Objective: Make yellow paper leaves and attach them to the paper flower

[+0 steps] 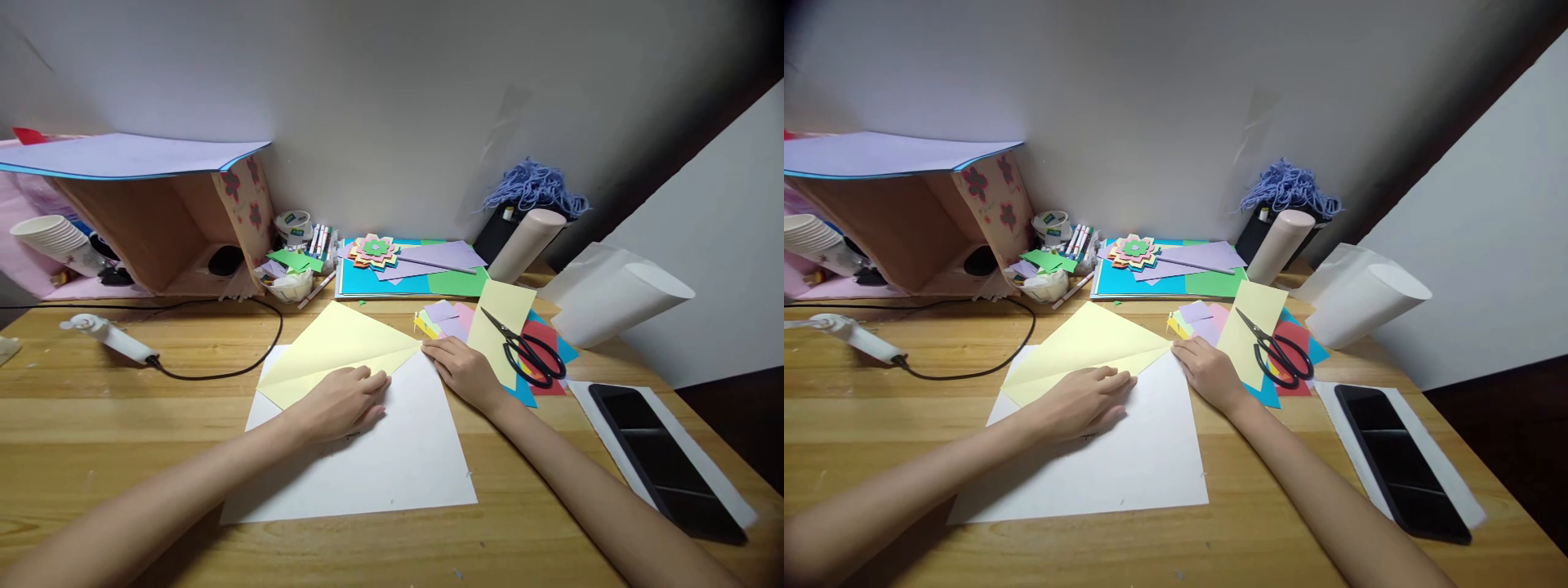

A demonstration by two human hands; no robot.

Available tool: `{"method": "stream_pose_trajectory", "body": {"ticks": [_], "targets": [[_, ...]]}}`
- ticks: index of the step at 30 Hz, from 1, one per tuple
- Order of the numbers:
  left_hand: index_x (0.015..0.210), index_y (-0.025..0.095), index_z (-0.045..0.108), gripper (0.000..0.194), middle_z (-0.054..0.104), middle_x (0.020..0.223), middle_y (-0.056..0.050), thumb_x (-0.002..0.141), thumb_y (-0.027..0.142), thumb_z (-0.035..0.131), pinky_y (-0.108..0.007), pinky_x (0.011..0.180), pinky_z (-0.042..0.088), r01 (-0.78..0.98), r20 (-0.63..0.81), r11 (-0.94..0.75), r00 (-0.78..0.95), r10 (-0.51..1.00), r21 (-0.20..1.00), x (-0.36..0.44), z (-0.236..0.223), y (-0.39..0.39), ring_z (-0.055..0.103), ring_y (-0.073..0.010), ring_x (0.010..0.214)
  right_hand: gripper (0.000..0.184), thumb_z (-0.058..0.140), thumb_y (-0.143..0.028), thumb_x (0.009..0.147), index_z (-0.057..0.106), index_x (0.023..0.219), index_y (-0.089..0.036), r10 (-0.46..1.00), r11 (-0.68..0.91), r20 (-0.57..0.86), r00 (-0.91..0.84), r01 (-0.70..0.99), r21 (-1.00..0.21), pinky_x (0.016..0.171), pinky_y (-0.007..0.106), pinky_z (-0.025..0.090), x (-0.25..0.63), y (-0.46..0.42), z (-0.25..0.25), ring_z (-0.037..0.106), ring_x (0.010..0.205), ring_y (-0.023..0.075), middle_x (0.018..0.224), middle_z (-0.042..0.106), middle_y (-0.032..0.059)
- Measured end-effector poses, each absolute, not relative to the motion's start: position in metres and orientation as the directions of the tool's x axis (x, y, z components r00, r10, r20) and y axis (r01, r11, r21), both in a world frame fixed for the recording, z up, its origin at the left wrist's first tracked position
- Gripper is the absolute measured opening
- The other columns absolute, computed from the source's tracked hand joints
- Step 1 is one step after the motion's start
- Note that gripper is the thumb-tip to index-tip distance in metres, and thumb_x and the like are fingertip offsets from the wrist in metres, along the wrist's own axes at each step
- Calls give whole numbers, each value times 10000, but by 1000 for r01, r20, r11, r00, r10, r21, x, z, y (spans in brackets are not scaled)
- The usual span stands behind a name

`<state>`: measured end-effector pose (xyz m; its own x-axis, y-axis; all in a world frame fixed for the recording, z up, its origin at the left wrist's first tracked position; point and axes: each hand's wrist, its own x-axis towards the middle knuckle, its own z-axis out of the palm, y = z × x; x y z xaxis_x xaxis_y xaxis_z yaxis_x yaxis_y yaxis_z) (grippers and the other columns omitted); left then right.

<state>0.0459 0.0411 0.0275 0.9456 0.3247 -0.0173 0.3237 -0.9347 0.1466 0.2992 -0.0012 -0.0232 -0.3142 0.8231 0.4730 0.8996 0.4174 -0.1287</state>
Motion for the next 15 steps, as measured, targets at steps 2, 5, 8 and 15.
{"method": "stream_pose_trajectory", "body": {"ticks": [2,5,8,15], "targets": [[1058,170,482,247,588,966,-52,903,307,348,-324,680,449,324,-21,-938,946,324,121,51,30,41,549,-191,816,253,423,-119,875,628,1008,-183,825,417,472,-311,899,-137,787,354,527,299,-1,-23,599,916,197,999,677,65],[988,179,493,193,588,903,-41,903,277,351,-306,650,431,335,-27,-935,942,335,118,52,30,42,551,-177,770,249,426,-123,875,629,1007,-185,825,422,471,-312,895,-146,802,353,521,300,-1,-24,597,919,195,1000,677,61],[986,181,481,176,580,883,-37,905,264,347,-294,654,431,351,-29,-925,936,351,147,46,28,42,557,-172,781,252,425,-121,875,629,1005,-188,829,420,466,-311,895,-150,800,353,521,300,-1,-23,597,921,196,1003,676,59],[1107,176,424,232,561,1000,-74,911,259,330,-288,726,468,378,-37,-898,924,380,224,31,21,35,570,-176,888,249,428,-115,872,630,1006,-173,822,423,475,-315,896,-137,779,349,530,301,-1,-24,601,904,196,1004,678,59]]}}
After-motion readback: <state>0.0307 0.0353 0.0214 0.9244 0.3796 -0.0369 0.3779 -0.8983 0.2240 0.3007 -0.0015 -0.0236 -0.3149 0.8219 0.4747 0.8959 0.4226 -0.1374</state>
